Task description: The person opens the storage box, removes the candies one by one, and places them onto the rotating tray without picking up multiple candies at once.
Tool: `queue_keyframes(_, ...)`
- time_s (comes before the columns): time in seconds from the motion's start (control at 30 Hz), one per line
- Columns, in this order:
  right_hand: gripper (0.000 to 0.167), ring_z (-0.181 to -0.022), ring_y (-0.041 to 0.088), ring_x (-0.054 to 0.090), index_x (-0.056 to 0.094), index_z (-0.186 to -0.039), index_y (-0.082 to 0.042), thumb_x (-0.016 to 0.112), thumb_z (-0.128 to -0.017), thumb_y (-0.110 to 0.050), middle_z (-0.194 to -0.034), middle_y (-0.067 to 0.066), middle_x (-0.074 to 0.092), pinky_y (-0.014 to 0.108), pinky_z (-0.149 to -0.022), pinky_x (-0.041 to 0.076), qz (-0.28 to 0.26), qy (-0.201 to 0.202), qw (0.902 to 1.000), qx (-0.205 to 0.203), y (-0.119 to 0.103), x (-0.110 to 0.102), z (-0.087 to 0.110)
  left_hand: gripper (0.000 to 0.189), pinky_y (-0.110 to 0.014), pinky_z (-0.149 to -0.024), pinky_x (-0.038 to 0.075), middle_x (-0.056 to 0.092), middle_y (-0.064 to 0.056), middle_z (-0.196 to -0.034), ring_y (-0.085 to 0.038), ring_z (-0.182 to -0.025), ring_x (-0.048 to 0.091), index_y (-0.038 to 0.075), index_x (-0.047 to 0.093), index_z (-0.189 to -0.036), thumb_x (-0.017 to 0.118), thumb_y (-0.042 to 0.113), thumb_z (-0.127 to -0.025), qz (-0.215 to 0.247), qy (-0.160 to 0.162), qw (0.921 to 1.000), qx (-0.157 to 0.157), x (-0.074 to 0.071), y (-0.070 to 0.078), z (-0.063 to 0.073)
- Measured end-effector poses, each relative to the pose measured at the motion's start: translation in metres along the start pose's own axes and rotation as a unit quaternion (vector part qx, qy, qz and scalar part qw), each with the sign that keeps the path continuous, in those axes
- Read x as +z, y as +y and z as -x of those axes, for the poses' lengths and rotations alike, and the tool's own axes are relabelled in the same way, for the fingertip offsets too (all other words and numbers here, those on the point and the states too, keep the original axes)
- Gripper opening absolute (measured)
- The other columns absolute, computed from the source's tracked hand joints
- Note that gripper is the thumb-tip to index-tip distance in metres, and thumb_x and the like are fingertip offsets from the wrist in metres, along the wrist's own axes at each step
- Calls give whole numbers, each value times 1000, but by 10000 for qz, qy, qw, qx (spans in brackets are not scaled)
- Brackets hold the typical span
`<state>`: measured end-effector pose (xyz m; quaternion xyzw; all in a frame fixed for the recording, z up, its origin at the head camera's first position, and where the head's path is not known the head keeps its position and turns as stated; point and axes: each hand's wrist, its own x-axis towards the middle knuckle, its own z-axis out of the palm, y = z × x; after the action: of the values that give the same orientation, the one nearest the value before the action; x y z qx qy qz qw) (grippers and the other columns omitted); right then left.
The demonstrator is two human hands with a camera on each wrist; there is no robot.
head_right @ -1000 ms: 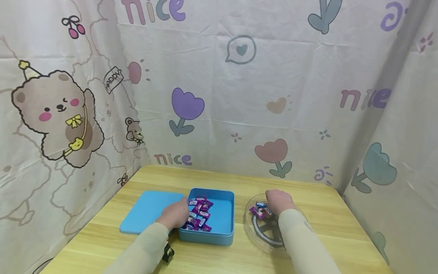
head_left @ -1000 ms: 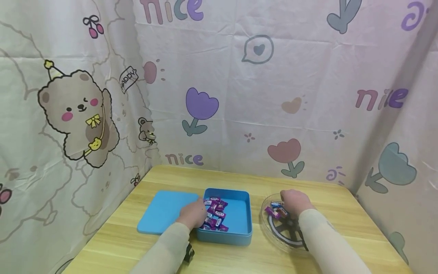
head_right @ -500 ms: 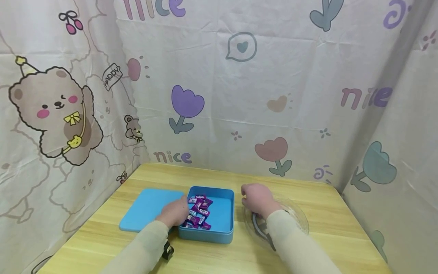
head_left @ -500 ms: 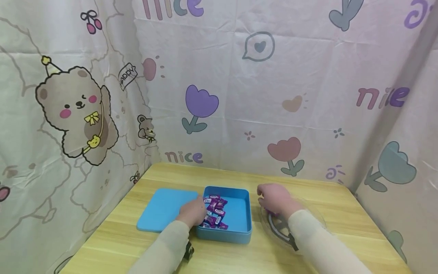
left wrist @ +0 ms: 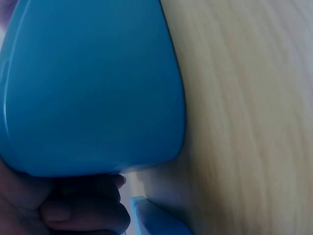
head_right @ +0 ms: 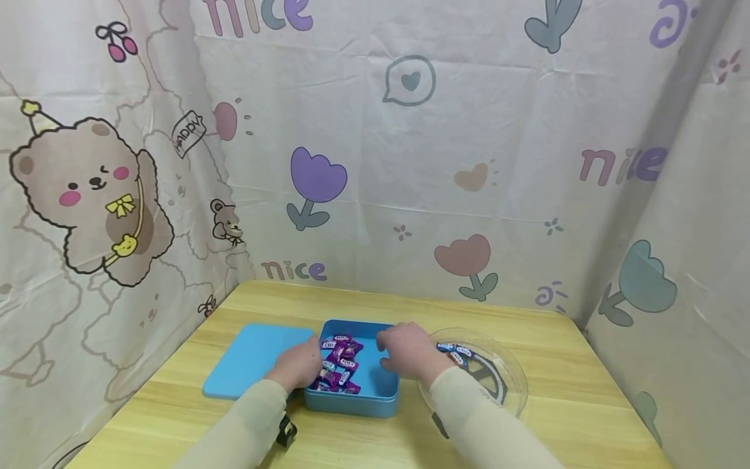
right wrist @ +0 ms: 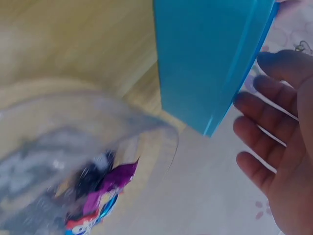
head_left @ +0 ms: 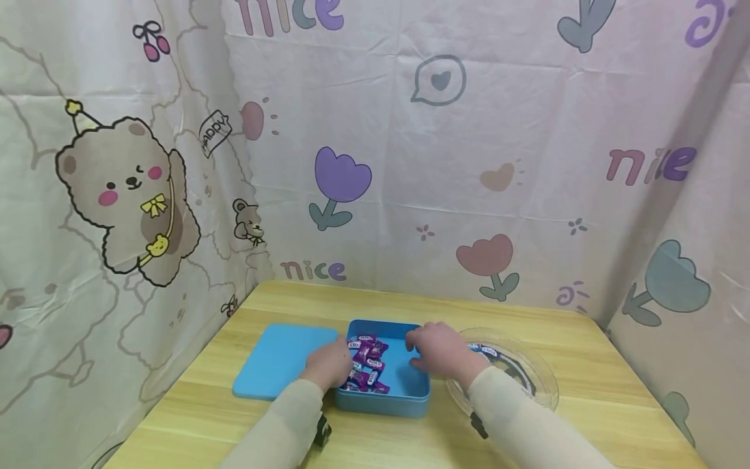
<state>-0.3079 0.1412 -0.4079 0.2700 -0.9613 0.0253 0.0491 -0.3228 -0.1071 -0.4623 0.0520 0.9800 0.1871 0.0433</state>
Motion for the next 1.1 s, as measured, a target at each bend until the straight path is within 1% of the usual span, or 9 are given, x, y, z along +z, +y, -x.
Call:
queue_keyframes(0.07, 22, -84, 12, 60, 74, -104, -20, 82, -87, -32, -92, -7, 70, 37, -79, 55, -46, -185, 9997, -169, -4, 2, -2, 55, -61, -101, 44, 51, -27, -145, -43, -130, 51, -12, 40, -148, 52, 16, -102, -2, 0, 10000, 3, 0, 0, 0)
queue_keyframes(0.17, 19, -82, 10, 59, 74, -101, -22, 82, -87, -32, -92, -8, 71, 35, -77, 54, -4, -389, 9984, -406, -10, 6, -4, 55, -61, -100, 45, 52, -27, -144, -42, -129, 52, -11, 40, -147, 52, 16, -102, 5, -19, 10000, -17, 0, 0, 0)
queue_keyframes(0.23, 19, -81, 10, 59, 73, -100, -23, 82, -86, -32, -92, -9, 70, 35, -77, 54, -23, -502, 9976, -470, -14, 8, -4, 55, -61, -101, 44, 52, -27, -144, -42, -129, 52, -11, 40, -148, 52, 16, -102, 25, -31, 10000, -44, -1, 0, 0)
queue_keyframes(0.4, 25, -77, 8, 57, 71, -102, -27, 85, -83, -37, -92, -14, 68, 34, -76, 55, -180, -865, 9956, -307, -21, 16, -3, 56, -62, -102, 43, 51, -27, -145, -42, -131, 51, -11, 37, -149, 52, 16, -102, 102, -70, 9998, -134, -2, 1, 2)
queue_keyframes(0.47, 27, -76, 8, 56, 70, -103, -28, 85, -82, -38, -92, -15, 67, 35, -77, 55, -131, -979, 9948, -256, -23, 20, -4, 57, -62, -102, 42, 50, -27, -146, -43, -132, 50, -10, 36, -150, 51, 17, -102, 106, -76, 9998, -144, -2, 2, 1)
queue_keyframes(0.67, 27, -82, 9, 59, 69, -106, -31, 84, -84, -29, -96, -14, 67, 42, -86, 55, -62, -1258, 9919, -155, -26, 31, -10, 56, -62, -103, 42, 48, -26, -148, -42, -132, 49, -10, 36, -150, 50, 17, -103, 92, -70, 9998, -156, -1, 1, 0)
queue_keyframes(0.8, 28, -85, 10, 61, 68, -107, -32, 84, -85, -27, -96, -14, 67, 43, -88, 55, -97, -1336, 9909, -130, -27, 34, -12, 56, -62, -102, 42, 48, -26, -148, -42, -132, 49, -9, 36, -151, 50, 17, -103, 67, -96, 9998, -148, -1, 0, -1)
queue_keyframes(0.97, 27, -87, 8, 60, 66, -107, -34, 83, -86, -30, -97, -16, 65, 44, -90, 55, -438, -1349, 9897, -216, -30, 35, -16, 57, -62, -102, 43, 48, -26, -148, -43, -132, 49, -9, 36, -151, 50, 17, -103, 74, -111, 9998, -125, -1, 0, -1)
queue_keyframes(1.1, 23, -82, 7, 58, 64, -104, -32, 81, -88, -31, -91, -18, 61, 39, -87, 55, -637, -1279, 9892, -325, -35, 37, -19, 57, -62, -103, 42, 48, -26, -148, -42, -132, 50, -9, 35, -151, 50, 17, -103, 100, -125, 9998, -133, -2, 1, -1)
